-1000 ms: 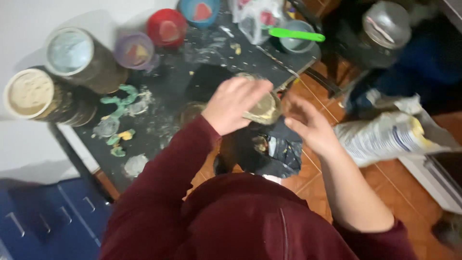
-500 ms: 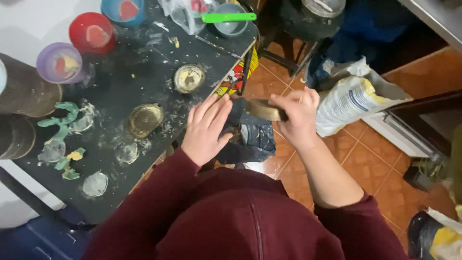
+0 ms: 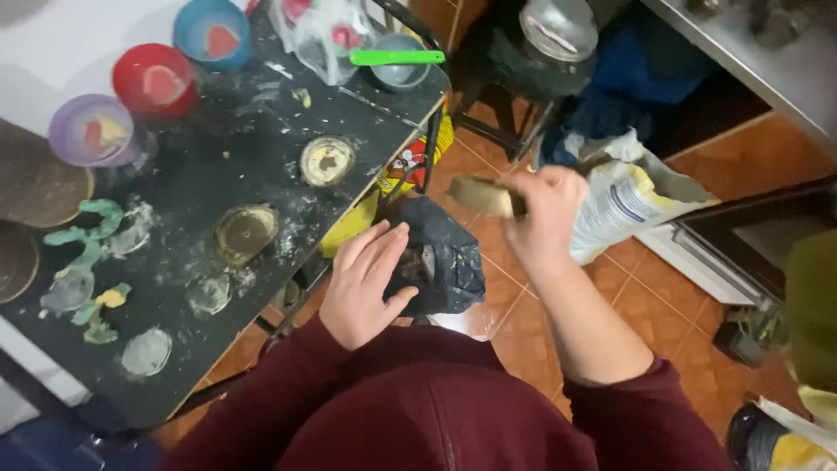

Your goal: The person cleans several small metal molds by scraping residue from their surfaces and rinsing them in a sink. They then retrieve a small container and a brush, and apply a substance from the container into one of the molds.

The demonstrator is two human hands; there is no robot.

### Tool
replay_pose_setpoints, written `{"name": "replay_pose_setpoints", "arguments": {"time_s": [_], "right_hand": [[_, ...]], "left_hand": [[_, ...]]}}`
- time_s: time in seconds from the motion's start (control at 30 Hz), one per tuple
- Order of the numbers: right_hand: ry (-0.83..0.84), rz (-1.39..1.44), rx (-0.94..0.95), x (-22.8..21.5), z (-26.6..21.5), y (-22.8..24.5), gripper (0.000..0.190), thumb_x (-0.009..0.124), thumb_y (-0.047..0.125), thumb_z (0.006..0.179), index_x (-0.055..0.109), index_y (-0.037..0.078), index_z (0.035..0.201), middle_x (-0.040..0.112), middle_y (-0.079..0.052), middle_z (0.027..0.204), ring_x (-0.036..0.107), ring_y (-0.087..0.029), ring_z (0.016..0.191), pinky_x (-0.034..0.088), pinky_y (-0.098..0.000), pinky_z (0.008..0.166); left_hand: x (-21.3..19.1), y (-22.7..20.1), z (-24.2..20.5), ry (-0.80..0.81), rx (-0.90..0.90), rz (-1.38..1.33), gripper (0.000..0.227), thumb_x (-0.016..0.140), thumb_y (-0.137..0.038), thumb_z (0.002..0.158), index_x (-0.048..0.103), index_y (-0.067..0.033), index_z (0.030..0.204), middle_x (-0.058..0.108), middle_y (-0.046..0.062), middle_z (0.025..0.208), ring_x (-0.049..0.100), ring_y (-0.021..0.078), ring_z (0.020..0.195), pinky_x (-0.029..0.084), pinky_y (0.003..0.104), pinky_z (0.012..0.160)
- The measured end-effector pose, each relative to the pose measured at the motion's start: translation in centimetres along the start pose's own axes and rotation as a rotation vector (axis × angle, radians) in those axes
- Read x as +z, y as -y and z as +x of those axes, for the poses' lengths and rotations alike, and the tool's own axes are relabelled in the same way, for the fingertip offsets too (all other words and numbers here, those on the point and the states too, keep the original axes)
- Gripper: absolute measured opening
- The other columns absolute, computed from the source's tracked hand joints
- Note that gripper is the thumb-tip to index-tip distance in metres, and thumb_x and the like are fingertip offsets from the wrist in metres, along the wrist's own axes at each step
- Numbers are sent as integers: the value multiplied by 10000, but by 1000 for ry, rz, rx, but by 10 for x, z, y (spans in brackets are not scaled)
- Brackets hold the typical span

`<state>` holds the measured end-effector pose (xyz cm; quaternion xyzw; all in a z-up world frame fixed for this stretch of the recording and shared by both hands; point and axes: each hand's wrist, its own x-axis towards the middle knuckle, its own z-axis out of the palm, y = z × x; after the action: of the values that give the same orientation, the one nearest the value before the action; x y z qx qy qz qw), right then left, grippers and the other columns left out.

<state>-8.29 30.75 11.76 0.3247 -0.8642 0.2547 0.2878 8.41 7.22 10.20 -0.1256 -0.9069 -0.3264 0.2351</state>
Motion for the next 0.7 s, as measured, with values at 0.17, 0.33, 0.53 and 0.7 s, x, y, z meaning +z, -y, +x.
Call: {"name": "replay_pose_setpoints", "arguments": {"time_s": [0.17, 0.33, 0.53, 0.7], "right_hand": [[7, 30, -29, -5, 8, 3, 306, 835, 39, 736, 730, 192, 980, 586, -64, 940, 561, -309, 994, 377, -452, 895], [66, 22, -17, -1, 10, -6, 355, 794, -18, 755, 705, 158, 1050, 611, -79, 968, 584, -320, 1012, 398, -464, 905], [154, 301, 83, 15, 24, 6, 444, 786, -75, 776, 588, 101, 1132, 638, -85, 1010, 603, -291, 989, 469, -412, 863], [348, 985, 617, 25, 13, 21, 497, 746, -123, 857, 512, 82, 1244, 633, -26, 990, 615, -153, 928, 524, -287, 810]], "left_hand": [[-6, -1, 0, -4, -5, 14, 825, 823, -221, 786, 455, 1, 1489, 545, 131, 1504, 483, 351, 1406, 361, 485, 1168], [-4, 1, 2, 1, -40, -10, 829, 830, -228, 794, 454, -4, 1499, 564, 131, 1464, 486, 347, 1399, 361, 481, 1160], [0, 6, 42, 51, -86, 4, 945, 856, -265, 730, 390, -9, 1512, 534, 162, 1472, 463, 353, 1399, 352, 484, 1158], [1, 10, 62, 32, 35, 93, 1105, 870, -326, 665, 291, -24, 1557, 508, 192, 1544, 465, 343, 1390, 369, 477, 1133]]}}
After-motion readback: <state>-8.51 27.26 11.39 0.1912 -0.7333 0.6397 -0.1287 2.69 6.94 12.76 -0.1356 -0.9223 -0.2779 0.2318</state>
